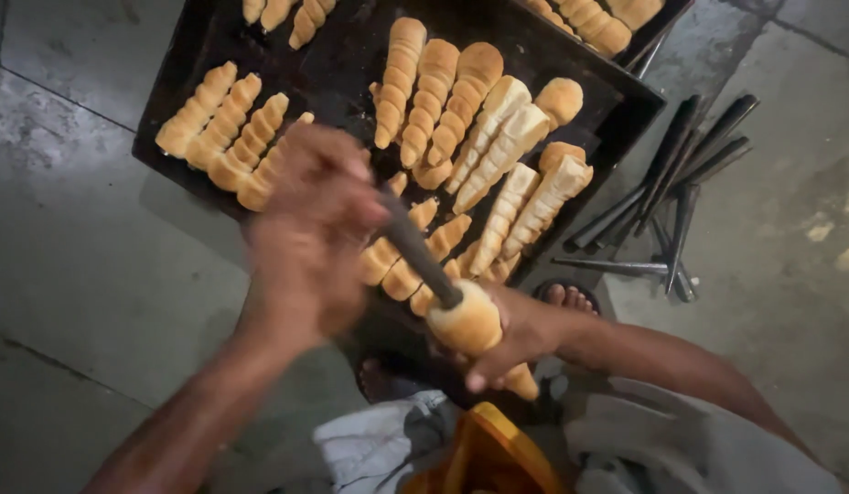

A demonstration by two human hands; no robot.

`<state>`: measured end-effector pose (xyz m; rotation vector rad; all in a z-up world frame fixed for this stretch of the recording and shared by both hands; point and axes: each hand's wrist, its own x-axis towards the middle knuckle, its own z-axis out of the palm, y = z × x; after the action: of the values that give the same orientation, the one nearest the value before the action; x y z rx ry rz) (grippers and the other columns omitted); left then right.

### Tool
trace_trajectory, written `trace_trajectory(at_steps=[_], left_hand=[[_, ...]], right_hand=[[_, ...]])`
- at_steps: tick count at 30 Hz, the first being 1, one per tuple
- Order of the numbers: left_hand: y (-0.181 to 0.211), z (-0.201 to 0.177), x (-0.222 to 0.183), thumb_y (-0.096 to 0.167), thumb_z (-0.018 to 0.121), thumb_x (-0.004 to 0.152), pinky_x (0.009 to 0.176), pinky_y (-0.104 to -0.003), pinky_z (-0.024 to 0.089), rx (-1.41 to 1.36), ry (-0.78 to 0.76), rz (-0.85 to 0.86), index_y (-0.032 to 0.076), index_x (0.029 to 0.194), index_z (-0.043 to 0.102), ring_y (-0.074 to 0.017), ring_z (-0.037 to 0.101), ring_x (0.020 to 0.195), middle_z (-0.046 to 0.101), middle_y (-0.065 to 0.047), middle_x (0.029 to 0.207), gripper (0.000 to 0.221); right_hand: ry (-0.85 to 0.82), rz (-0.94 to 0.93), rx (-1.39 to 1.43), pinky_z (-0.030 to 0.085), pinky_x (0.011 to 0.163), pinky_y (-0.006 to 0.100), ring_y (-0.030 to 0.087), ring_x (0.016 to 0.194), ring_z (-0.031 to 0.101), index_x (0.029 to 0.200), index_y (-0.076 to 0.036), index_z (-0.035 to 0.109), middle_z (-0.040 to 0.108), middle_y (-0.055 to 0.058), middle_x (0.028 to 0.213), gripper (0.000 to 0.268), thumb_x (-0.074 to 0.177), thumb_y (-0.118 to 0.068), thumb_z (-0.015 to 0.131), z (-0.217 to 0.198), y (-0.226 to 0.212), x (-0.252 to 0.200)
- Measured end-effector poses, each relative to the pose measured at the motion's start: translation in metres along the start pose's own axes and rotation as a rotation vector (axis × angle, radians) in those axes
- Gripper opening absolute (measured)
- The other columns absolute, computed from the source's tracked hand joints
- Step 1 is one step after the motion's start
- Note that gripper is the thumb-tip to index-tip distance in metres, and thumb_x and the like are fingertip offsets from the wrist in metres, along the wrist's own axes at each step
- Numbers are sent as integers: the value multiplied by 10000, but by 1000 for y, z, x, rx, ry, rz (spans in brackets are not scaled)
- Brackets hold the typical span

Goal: Removing cone-shaped bread rolls from their metal molds onto a baking tray.

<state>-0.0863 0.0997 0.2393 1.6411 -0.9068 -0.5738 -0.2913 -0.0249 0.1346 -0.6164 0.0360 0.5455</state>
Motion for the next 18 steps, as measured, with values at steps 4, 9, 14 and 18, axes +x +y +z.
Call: trace_trajectory(at_steps=[4, 9, 14, 18], left_hand=[[4, -34, 1, 91, 639, 1084, 766, -255, 441, 163, 26, 30, -7, 967, 637, -118, 503, 929, 525, -64, 1151, 153], [-11, -66, -22, 73, 577, 1088, 750, -279, 522, 425, 171, -21, -35, 1014, 646, -174, 691, 988, 672, -112, 1188, 147], [-53, -137, -93, 127, 597, 1136, 889, -270, 563, 228, 461, -148, -34, 1001, 603, -137, 699, 990, 700, -117, 1079, 211], [-71, -146, -150, 233, 672, 1024, 634, -328, 555, 75, 642, -875, -7, 908, 641, -193, 676, 718, 731, -126, 852, 268]], right_hand=[[10, 5, -18, 590, 536, 279, 137, 652, 682, 1228, 13, 587, 648, 59, 876, 586, 750, -92, 911, -15, 3, -2], [642, 97, -1305, 555, 816, 435, 266, 999, 666, 1306, 4, 627, 702, 200, 1166, 709, 697, -166, 948, -39, -63, 6], [600, 312, -1536, 625, 702, 362, 225, 835, 733, 1351, -39, 583, 725, 167, 1042, 743, 730, -302, 896, -81, -133, 39], [741, 92, -1727, 537, 681, 422, 304, 829, 694, 1346, -62, 615, 689, 143, 933, 637, 804, -254, 891, -96, -185, 114]])
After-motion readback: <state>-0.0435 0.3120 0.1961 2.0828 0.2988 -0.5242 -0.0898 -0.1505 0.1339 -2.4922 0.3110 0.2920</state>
